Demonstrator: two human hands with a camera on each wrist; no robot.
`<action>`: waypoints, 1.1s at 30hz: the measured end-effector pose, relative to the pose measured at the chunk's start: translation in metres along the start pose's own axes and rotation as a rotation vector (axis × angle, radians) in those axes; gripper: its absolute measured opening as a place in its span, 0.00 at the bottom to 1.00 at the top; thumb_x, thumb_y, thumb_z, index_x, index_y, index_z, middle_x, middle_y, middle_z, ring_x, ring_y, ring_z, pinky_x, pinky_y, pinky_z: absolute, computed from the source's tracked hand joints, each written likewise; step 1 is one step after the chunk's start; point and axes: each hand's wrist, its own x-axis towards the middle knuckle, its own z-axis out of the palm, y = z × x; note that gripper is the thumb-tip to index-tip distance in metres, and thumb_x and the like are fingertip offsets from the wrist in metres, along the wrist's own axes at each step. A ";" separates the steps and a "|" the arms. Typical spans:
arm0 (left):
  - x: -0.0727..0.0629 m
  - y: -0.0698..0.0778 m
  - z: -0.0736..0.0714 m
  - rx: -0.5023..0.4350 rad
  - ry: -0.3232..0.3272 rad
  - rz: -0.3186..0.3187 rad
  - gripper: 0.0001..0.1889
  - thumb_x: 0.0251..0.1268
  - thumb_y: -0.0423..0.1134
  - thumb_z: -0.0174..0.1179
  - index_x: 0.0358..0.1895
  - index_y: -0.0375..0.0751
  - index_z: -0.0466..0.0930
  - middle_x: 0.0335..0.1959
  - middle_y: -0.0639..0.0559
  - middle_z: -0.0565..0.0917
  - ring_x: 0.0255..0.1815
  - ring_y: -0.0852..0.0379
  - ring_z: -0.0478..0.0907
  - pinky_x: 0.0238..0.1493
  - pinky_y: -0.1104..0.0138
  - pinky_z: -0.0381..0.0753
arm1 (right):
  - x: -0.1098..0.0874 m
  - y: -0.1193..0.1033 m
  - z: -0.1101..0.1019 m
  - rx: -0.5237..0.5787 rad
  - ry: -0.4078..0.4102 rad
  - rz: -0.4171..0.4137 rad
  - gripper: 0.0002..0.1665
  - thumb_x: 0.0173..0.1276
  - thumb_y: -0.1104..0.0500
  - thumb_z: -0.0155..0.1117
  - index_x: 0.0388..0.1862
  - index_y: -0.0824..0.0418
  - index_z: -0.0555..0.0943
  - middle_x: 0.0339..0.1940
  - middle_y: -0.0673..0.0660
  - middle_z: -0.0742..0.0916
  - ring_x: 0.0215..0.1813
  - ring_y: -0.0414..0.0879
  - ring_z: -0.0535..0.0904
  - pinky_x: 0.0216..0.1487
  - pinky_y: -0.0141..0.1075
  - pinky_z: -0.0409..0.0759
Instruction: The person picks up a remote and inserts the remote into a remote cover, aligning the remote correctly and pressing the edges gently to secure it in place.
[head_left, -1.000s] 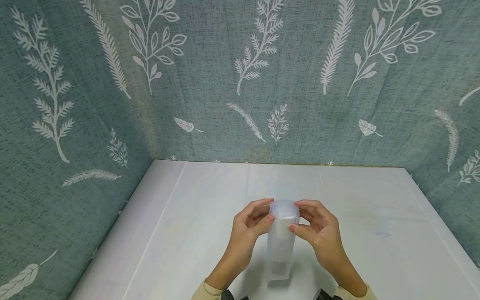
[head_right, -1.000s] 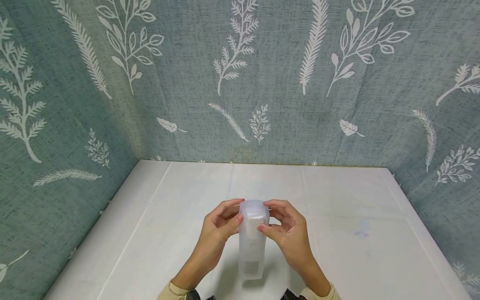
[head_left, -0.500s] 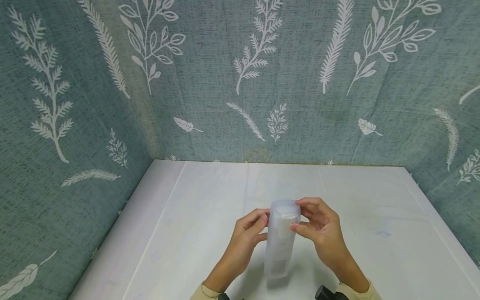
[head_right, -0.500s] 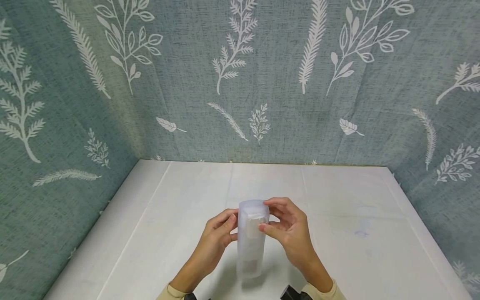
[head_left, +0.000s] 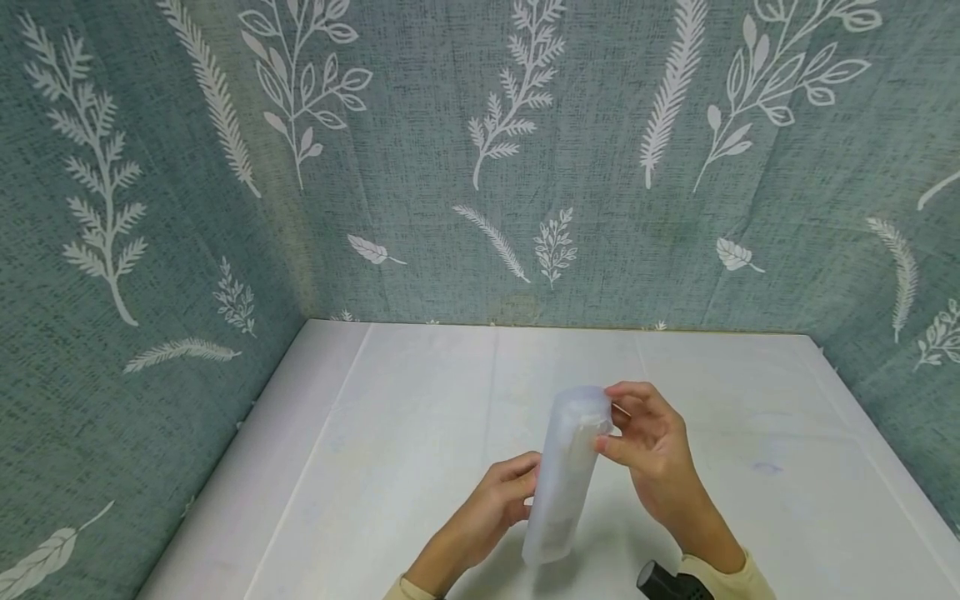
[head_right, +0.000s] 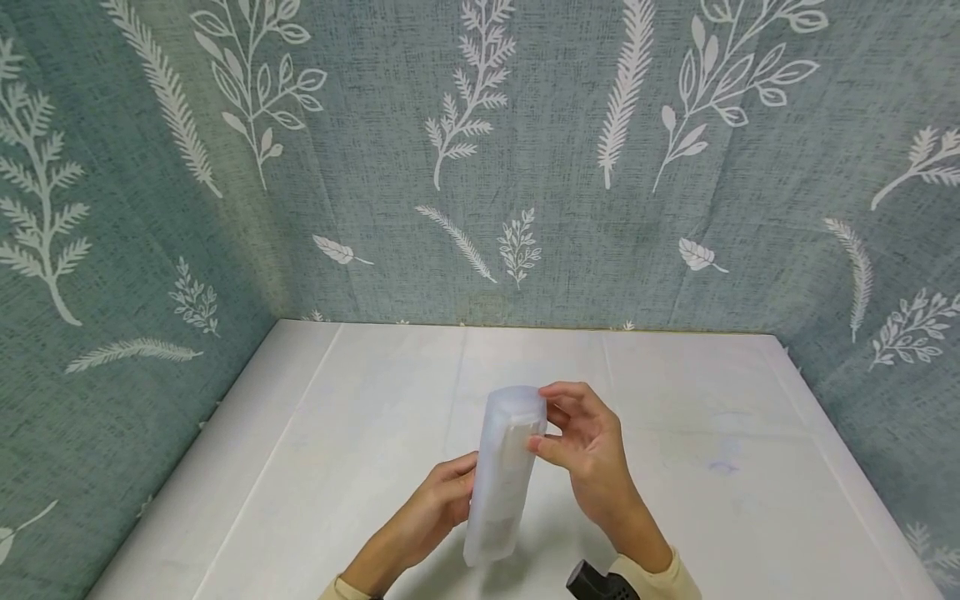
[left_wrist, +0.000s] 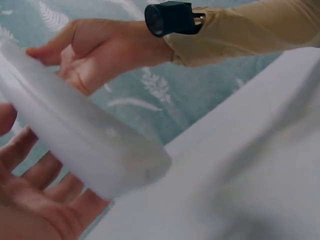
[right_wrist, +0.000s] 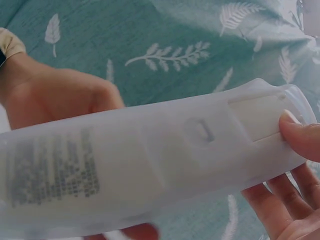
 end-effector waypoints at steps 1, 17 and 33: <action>-0.001 -0.001 0.000 -0.006 -0.027 -0.011 0.21 0.74 0.43 0.44 0.57 0.28 0.71 0.47 0.51 0.79 0.49 0.54 0.76 0.48 0.60 0.77 | 0.000 0.000 0.000 0.010 -0.001 0.002 0.30 0.58 0.81 0.57 0.54 0.56 0.74 0.50 0.53 0.81 0.48 0.45 0.78 0.44 0.36 0.82; -0.013 -0.024 -0.015 -0.177 -0.459 -0.273 0.26 0.76 0.47 0.35 0.68 0.34 0.59 0.48 0.44 0.81 0.41 0.54 0.83 0.36 0.67 0.84 | 0.003 -0.002 -0.009 0.136 0.035 0.063 0.30 0.61 0.81 0.51 0.56 0.55 0.72 0.51 0.53 0.80 0.50 0.46 0.76 0.49 0.35 0.79; -0.022 -0.037 -0.020 -0.313 -0.148 -0.185 0.16 0.72 0.36 0.51 0.54 0.27 0.74 0.37 0.45 0.83 0.32 0.56 0.83 0.30 0.69 0.85 | 0.002 -0.005 -0.014 0.153 -0.031 0.078 0.32 0.65 0.80 0.41 0.68 0.66 0.63 0.61 0.64 0.77 0.61 0.60 0.74 0.62 0.46 0.72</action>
